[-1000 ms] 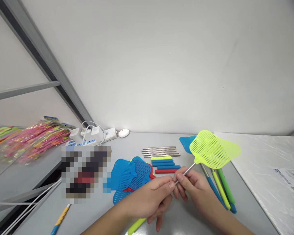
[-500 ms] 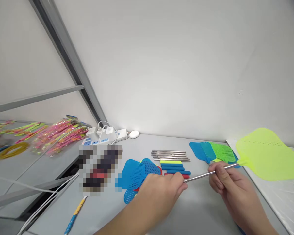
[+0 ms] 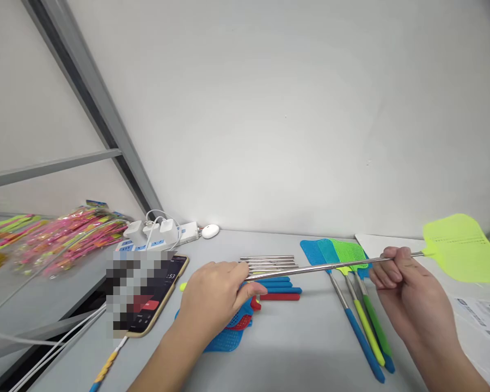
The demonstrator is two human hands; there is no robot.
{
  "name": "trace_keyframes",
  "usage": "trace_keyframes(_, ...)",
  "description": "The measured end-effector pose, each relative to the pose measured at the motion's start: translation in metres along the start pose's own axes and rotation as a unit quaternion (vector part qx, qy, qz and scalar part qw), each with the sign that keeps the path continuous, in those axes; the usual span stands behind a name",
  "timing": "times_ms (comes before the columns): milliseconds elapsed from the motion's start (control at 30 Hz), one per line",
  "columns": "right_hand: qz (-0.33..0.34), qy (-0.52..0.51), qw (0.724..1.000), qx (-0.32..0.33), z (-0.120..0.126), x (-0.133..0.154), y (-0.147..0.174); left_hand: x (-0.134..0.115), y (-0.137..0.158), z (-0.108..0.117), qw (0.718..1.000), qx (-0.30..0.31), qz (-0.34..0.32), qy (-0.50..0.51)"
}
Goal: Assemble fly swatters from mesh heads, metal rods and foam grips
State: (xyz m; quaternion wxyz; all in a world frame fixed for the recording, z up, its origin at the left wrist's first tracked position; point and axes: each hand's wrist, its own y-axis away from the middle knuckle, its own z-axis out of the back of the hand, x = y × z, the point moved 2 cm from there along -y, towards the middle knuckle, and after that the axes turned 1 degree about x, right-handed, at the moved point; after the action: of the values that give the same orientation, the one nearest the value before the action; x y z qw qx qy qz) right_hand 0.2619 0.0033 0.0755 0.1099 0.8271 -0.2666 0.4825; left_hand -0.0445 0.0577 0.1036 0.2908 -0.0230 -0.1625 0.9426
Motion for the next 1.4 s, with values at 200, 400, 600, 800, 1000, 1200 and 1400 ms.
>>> trace_keyframes(200, -0.013, -0.009, 0.999, 0.040, -0.016, -0.015, 0.014, 0.014, -0.004, 0.002, 0.995, -0.081, 0.038, -0.035)
trace_keyframes(400, -0.086, 0.027, 0.985, 0.150, -0.035, -0.037, 0.035, -0.003, -0.026, 0.032, 0.997, 0.019, 0.073, 0.031)
trace_keyframes(600, -0.107, -0.007, 0.980, 0.169, -0.039, -0.045, 0.037, -0.050, -0.057, 0.049, 0.996, 0.048, 0.008, 0.071)
trace_keyframes(800, -0.072, 0.057, 0.985, 0.146, -0.034, -0.046, 0.033, -0.059, -0.057, 0.000, 0.993, 0.050, -0.083, 0.066)
trace_keyframes(1000, -0.033, 0.052, 0.996, 0.068, -0.016, -0.029, 0.014, -0.006, -0.033, -0.014, 0.999, -0.014, -0.044, 0.021)
trace_keyframes(1200, 0.021, -0.022, 0.999, -0.042, 0.014, 0.001, -0.014, 0.043, -0.026, 0.002, 0.994, -0.084, 0.011, -0.071)
trace_keyframes(1400, 0.015, -0.021, 0.999, -0.030, 0.008, -0.006, -0.012, 0.040, -0.012, -0.002, 0.989, -0.131, 0.030, -0.066)
